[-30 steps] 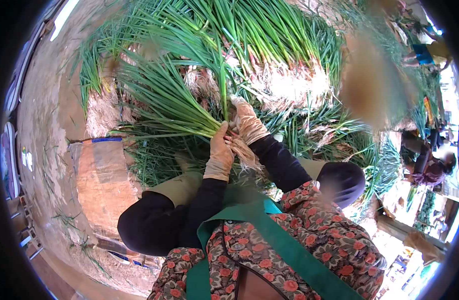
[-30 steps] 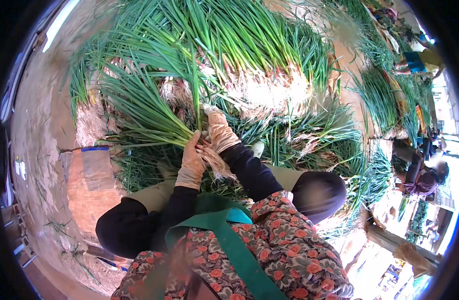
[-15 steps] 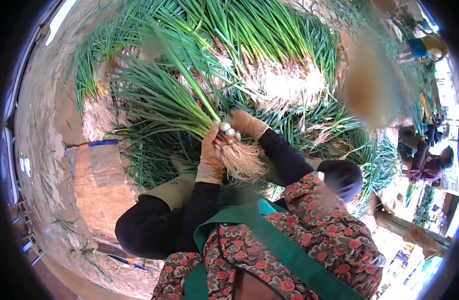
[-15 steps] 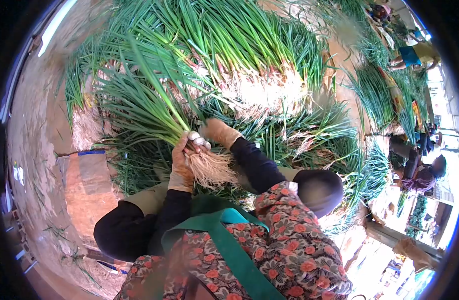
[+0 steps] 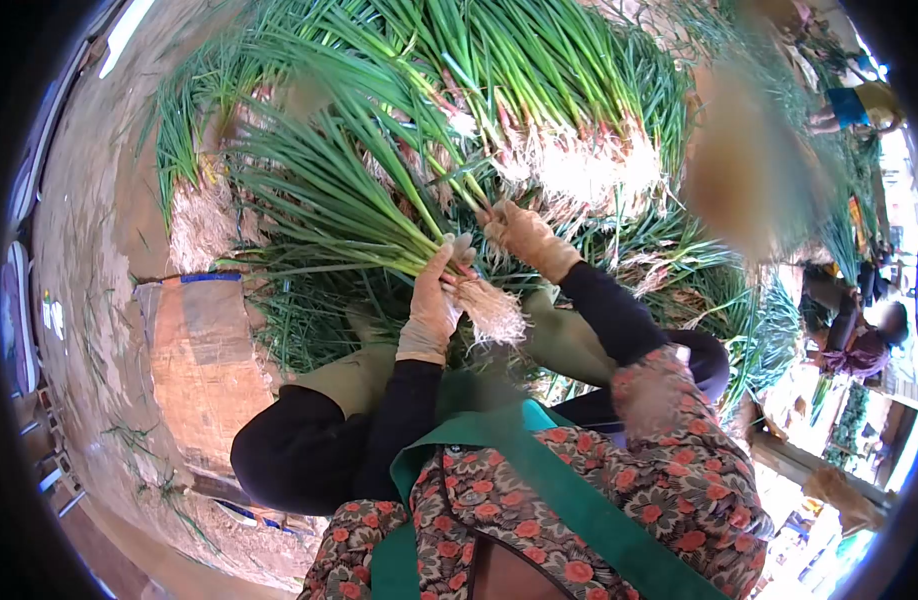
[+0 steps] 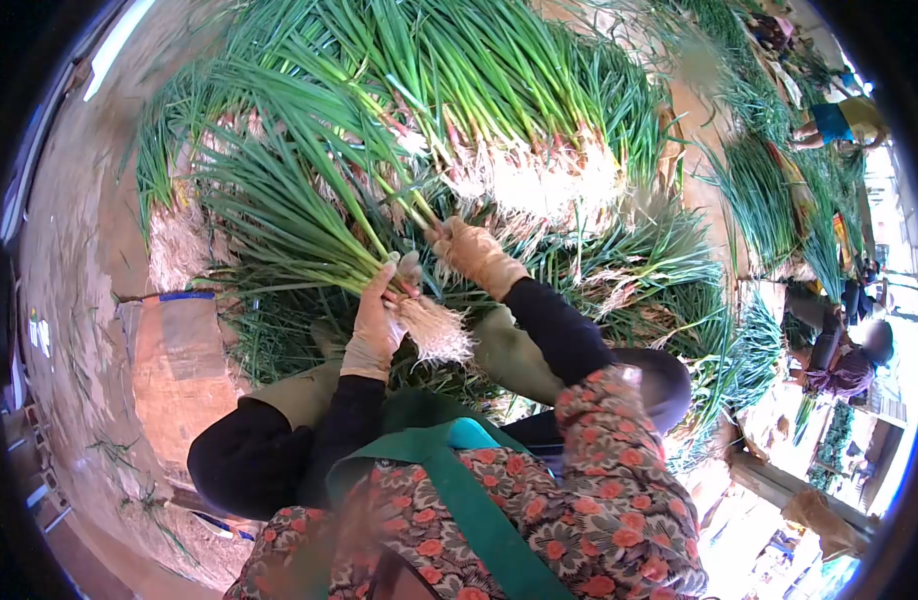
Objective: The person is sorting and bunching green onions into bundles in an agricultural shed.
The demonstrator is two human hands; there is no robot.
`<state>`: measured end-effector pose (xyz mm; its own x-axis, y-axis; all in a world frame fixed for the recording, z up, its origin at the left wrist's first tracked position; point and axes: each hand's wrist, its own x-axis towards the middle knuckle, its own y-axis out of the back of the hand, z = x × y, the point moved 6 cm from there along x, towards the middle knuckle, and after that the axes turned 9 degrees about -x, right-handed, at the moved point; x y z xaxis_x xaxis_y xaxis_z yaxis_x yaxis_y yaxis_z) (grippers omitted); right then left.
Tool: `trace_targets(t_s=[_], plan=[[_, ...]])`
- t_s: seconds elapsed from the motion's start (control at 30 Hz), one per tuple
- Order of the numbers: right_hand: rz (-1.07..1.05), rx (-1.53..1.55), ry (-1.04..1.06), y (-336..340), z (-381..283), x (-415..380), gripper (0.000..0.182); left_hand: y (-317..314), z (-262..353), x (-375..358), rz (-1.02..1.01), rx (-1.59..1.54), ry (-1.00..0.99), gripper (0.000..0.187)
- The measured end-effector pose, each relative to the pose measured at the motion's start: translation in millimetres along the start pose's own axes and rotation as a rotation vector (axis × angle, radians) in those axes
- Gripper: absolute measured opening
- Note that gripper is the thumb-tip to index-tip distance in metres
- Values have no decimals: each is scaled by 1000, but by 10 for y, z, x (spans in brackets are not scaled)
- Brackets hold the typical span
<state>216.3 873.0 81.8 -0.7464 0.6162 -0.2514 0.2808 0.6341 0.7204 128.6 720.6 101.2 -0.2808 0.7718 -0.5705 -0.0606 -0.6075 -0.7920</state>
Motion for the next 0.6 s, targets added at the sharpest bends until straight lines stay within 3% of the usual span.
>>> trace_targets(t_s=[0.03, 0.1, 0.2, 0.3, 0.33, 0.37, 0.4, 0.47, 0.53, 0.57, 0.6], plan=[[30, 6, 121, -67, -95, -86, 30, 64, -40, 14, -11, 8, 82, 31], [-229, -472, 89, 94, -785, -407, 25, 40, -31, 8, 66, -24, 34, 21], [-499, -671, 118, 16, -983, -577, 32, 19, 50, 1, 33, 29, -64, 14], [-851, -203, 491, -161, -521, -514, 36, 22, 73, -8, -46, -24, -27, 15], [-877, 288, 280, -352, -135, -374, 40, 37, 61, 6, -34, -46, -20, 15], [-831, 646, -372, -143, -449, -481, 39, 81, 43, 4, -27, -17, -2, 15], [-730, 571, -109, -85, -668, -381, 36, 128, 26, 17, -26, 14, 18, 15], [-550, 620, -16, -45, -932, -228, 31, 182, -75, 60, 7, -1, 81, 15], [-397, 879, -339, -168, -1058, -41, 28, 262, -87, 78, 43, -1, 55, 16], [-251, 1174, -417, -288, -1033, 102, 21, 287, -58, 86, 58, -1, 37, 16], [-236, 1311, -432, -364, -991, 155, 20, 247, -12, 59, 38, 4, 19, 16]])
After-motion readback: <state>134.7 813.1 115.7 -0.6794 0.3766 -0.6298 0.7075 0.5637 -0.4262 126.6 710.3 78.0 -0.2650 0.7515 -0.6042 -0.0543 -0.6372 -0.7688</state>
